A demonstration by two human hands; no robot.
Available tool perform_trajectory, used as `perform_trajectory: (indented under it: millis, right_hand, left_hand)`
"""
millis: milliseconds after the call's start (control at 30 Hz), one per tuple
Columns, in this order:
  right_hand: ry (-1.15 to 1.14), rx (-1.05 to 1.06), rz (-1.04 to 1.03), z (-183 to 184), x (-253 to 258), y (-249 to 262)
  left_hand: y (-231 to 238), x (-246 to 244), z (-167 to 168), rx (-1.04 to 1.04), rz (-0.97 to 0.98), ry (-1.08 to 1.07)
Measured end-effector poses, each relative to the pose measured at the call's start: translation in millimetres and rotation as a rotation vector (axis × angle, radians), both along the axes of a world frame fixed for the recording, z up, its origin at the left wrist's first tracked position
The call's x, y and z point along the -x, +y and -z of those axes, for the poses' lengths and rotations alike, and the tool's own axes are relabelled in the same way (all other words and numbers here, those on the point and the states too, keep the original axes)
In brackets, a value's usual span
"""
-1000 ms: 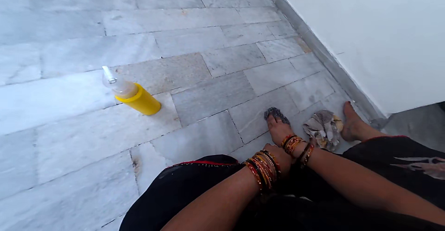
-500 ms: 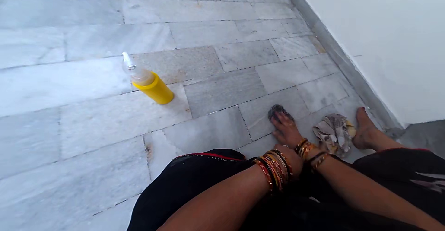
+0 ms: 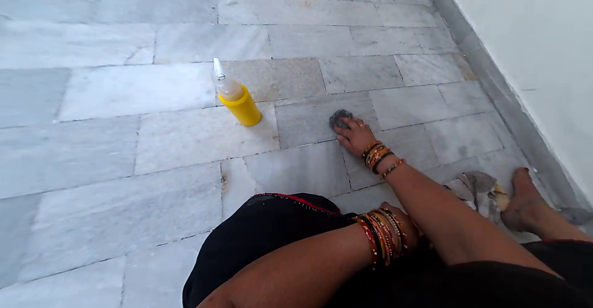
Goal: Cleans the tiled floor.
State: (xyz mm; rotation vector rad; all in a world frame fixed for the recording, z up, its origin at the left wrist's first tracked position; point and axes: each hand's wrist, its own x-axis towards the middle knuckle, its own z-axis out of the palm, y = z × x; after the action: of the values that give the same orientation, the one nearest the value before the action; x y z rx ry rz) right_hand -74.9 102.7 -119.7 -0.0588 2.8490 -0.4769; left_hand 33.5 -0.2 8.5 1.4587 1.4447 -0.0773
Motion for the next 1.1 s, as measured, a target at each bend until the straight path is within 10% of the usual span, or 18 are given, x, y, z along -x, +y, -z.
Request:
perform_trajectory:
  millis: [533, 1100]
  right_hand:
    - [0.596, 0.008, -0.389, 43, -126, -1]
    - [0.033, -0.139, 0.027, 18, 43, -22]
  left_hand:
    - [-4, -2, 2, -0.101, 0.047, -0.058]
    - [-4, 7, 4, -0.049, -0.122, -0.071]
